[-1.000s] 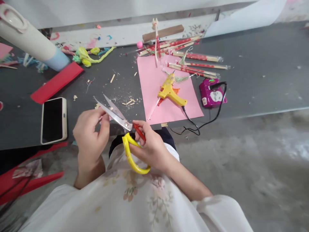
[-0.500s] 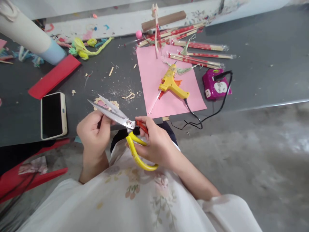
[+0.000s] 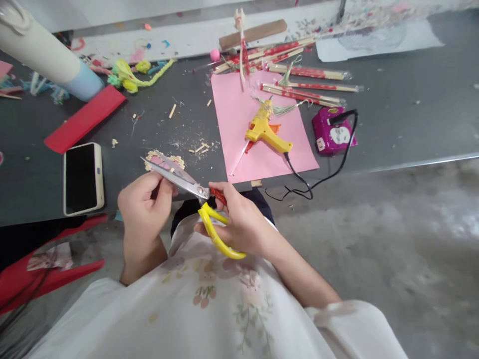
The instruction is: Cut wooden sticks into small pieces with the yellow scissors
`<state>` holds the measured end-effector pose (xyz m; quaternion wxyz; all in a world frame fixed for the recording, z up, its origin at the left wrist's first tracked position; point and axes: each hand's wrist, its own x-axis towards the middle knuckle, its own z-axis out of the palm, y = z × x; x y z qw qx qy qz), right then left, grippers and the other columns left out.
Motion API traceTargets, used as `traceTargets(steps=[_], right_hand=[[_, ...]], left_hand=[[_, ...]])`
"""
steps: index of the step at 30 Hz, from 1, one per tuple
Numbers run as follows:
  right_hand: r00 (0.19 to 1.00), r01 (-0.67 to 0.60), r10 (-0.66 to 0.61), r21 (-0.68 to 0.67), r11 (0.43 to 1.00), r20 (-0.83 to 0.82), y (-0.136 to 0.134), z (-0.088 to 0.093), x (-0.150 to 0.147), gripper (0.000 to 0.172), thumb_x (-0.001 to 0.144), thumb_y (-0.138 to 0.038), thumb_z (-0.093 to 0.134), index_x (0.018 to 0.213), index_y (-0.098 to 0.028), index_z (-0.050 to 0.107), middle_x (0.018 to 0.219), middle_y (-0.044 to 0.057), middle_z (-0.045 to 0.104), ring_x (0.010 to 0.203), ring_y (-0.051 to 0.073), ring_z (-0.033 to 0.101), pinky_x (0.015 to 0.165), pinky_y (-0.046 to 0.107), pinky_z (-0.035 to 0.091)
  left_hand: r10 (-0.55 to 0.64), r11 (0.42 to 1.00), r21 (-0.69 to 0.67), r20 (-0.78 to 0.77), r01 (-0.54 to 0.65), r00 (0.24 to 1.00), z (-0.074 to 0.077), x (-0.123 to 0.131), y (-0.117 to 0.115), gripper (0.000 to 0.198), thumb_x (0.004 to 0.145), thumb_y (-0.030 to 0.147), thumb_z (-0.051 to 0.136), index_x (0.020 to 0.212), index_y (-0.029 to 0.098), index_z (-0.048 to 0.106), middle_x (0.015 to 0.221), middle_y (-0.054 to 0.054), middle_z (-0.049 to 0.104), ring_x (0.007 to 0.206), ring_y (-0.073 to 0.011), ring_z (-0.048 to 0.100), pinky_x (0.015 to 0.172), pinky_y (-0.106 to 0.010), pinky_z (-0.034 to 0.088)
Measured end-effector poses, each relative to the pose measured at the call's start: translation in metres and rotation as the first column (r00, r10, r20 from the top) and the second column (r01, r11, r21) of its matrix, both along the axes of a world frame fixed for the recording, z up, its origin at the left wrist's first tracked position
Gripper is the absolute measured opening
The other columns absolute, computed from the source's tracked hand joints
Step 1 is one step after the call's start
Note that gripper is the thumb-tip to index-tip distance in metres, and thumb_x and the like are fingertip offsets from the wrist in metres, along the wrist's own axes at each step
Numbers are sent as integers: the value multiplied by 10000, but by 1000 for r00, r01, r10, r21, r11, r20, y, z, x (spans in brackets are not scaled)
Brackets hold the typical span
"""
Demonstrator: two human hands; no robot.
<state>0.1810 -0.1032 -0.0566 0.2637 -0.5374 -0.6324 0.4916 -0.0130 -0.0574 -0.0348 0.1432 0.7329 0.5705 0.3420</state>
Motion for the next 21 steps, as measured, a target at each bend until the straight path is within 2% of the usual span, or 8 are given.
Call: traceTargets(steps=[13, 21], right_hand=[[1000, 3, -2, -5, 1000, 25, 0, 1, 0, 752, 731, -420, 759, 1353, -228, 383, 925, 25, 594, 773, 146, 592, 732, 275, 502], [998, 65, -65, -33, 997, 10, -2, -7, -3, 642, 759, -423, 727, 1304, -241, 440, 900, 19, 605, 738, 143, 589, 717, 282, 498]], left_hand=[[7, 998, -55, -16, -8, 1000, 1, -1, -3, 283, 925, 244, 507, 649, 184, 510, 589, 31, 545, 544, -82, 467, 540, -226, 335], [-34, 999, -26, -46, 33, 998, 1, -1, -2, 285, 927, 223, 493, 644, 185, 481, 586, 35, 484, 545, -82, 431, 549, -230, 321]])
